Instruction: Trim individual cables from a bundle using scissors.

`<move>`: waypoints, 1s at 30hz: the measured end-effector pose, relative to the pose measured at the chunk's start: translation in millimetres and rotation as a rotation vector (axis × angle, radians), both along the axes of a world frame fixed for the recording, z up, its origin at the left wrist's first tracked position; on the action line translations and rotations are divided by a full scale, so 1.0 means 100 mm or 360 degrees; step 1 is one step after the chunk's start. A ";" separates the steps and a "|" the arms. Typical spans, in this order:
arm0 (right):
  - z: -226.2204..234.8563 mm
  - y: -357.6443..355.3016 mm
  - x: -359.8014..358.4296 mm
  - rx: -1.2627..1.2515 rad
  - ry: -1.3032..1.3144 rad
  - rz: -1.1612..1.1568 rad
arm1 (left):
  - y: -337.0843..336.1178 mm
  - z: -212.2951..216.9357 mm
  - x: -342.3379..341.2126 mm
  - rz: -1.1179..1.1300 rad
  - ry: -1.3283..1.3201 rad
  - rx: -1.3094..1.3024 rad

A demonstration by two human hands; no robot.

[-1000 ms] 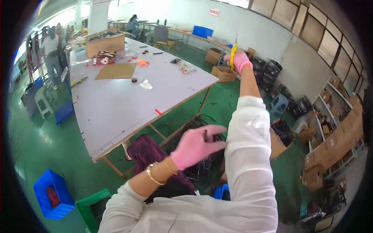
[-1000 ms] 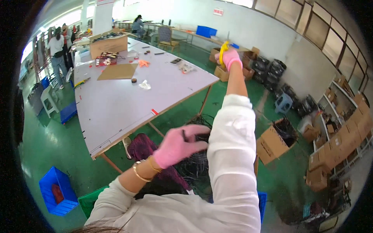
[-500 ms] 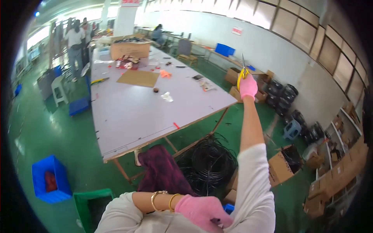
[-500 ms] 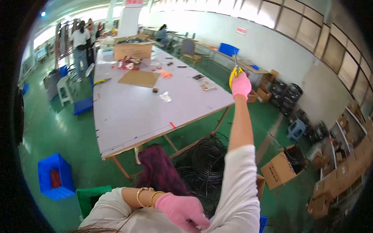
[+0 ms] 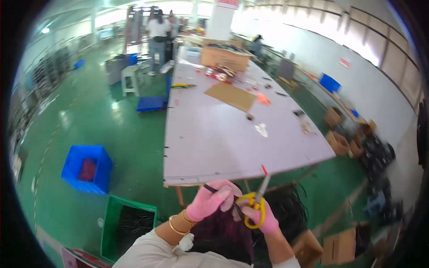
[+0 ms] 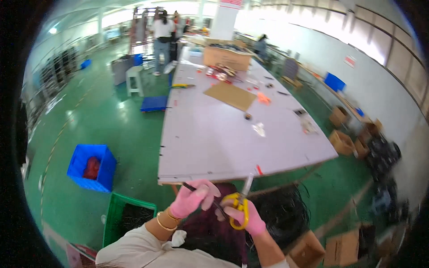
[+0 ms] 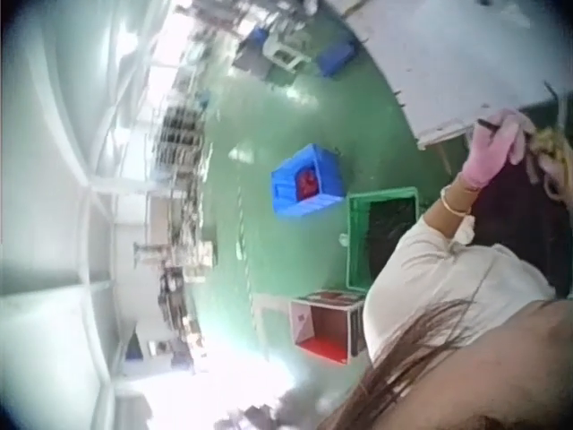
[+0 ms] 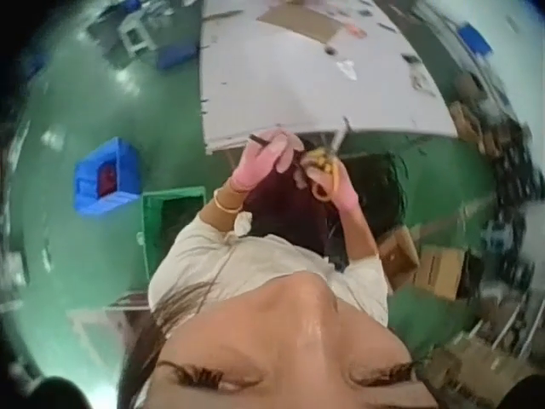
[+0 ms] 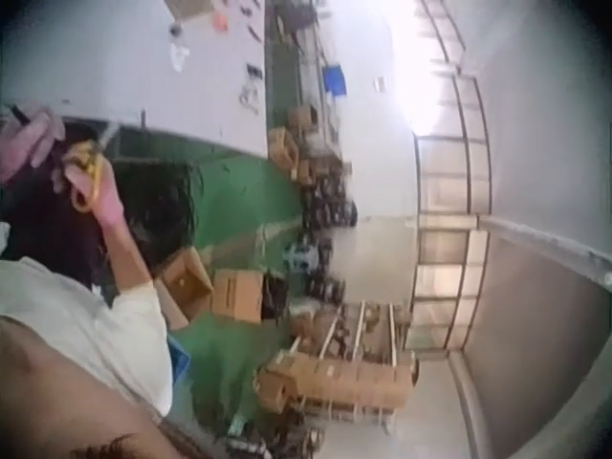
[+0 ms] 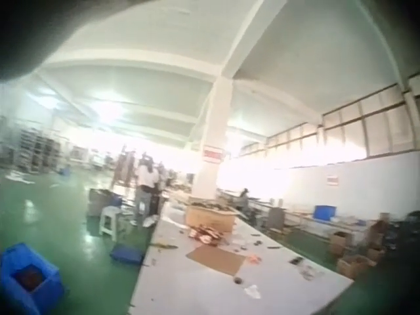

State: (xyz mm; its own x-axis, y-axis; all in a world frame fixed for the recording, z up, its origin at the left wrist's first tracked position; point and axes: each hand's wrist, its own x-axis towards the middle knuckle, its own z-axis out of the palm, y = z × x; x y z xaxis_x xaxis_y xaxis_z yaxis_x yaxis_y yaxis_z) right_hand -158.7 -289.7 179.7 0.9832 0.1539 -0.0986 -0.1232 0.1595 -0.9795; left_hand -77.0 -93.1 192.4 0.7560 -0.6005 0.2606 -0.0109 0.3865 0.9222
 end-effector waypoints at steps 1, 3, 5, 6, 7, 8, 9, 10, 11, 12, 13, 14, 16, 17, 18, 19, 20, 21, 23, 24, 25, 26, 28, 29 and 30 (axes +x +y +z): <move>-0.06 -0.04 0.05 0.0002 -0.0013 0.0078 | 0.00 -0.05 0.07 -0.0019 -0.0002 -0.0019; -0.19 -0.12 0.17 -0.0003 0.0015 0.0030 | 0.03 -0.21 0.16 -0.0085 0.0016 -0.0072; -0.23 -0.08 0.33 -0.0063 0.0116 0.0069 | 0.12 -0.42 0.26 -0.0095 0.0072 -0.0073; -0.24 -0.06 0.42 -0.0129 0.0212 0.0044 | 0.19 -0.49 0.30 -0.0097 0.0097 -0.0082; -0.25 -0.06 0.52 -0.0203 0.0179 0.0063 | 0.23 -0.54 0.34 -0.0077 0.0107 -0.0086; -0.29 -0.09 0.61 -0.0206 0.0191 0.0079 | 0.28 -0.60 0.37 0.0014 0.0221 -0.0061; -0.34 -0.14 0.71 -0.0425 0.0038 0.0079 | 0.33 -0.65 0.40 0.0101 0.0339 -0.0035; -0.40 -0.18 0.80 -0.0640 -0.0113 0.0079 | 0.38 -0.71 0.44 0.0111 0.0359 -0.0036; -0.44 -0.19 0.90 -0.0727 -0.0227 0.0035 | 0.44 -0.80 0.48 0.0232 0.0388 -0.0083; -0.43 -0.20 0.97 -0.0727 -0.0203 0.0046 | 0.50 -0.88 0.52 0.0351 0.0419 -0.0129; -0.41 -0.20 1.08 -0.1017 -0.0381 0.0080 | 0.56 -0.95 0.56 0.0401 0.0437 -0.0178; -0.40 -0.18 1.18 -0.1303 -0.0560 0.0116 | 0.61 -0.99 0.58 0.0413 0.0459 -0.0179; -0.41 -0.07 1.36 -0.1340 -0.0527 0.0166 | 0.72 -1.04 0.61 0.0634 0.0408 -0.0053; -0.41 0.00 1.44 -0.1409 -0.0627 0.0169 | 0.76 -1.05 0.63 0.0719 0.0451 -0.0051; -0.42 0.07 1.52 -0.1476 -0.0727 0.0175 | 0.77 -1.08 0.65 0.0727 0.0487 -0.0048; -0.46 0.15 1.60 -0.1466 -0.0700 0.0218 | 0.79 -1.10 0.66 0.0981 0.0368 0.0046; -0.53 0.21 1.67 -0.1440 -0.0727 0.0218 | 0.77 -1.14 0.68 0.1204 0.0253 0.0142; -0.61 0.24 1.73 -0.1413 -0.0751 0.0220 | 0.75 -1.14 0.72 0.1371 0.0138 0.0438; -0.72 0.35 1.83 -0.1430 -0.0734 0.0242 | 0.77 -1.17 0.78 0.1536 -0.0368 0.0782; -0.77 0.41 1.87 -0.1459 -0.0757 0.0224 | 0.75 -1.20 0.80 0.1629 -0.0941 0.1100; -0.79 0.45 1.89 -0.1493 -0.0756 0.0262 | 0.72 -1.25 0.78 0.1491 -0.0974 0.1158; -0.81 0.47 1.92 -0.1488 -0.0705 0.0314 | 0.65 -1.29 0.77 0.1485 -0.0904 0.1187; -0.85 0.51 1.96 -0.1746 -0.0816 0.0334 | 0.54 -1.37 0.74 0.1422 -0.1159 0.1386; -0.87 0.54 1.96 -0.1747 -0.0765 0.0328 | 0.51 -1.43 0.74 0.1419 -0.1105 0.1405; -0.89 0.57 1.97 -0.1744 -0.0738 0.0373 | 0.49 -1.48 0.74 0.1400 -0.1157 0.1449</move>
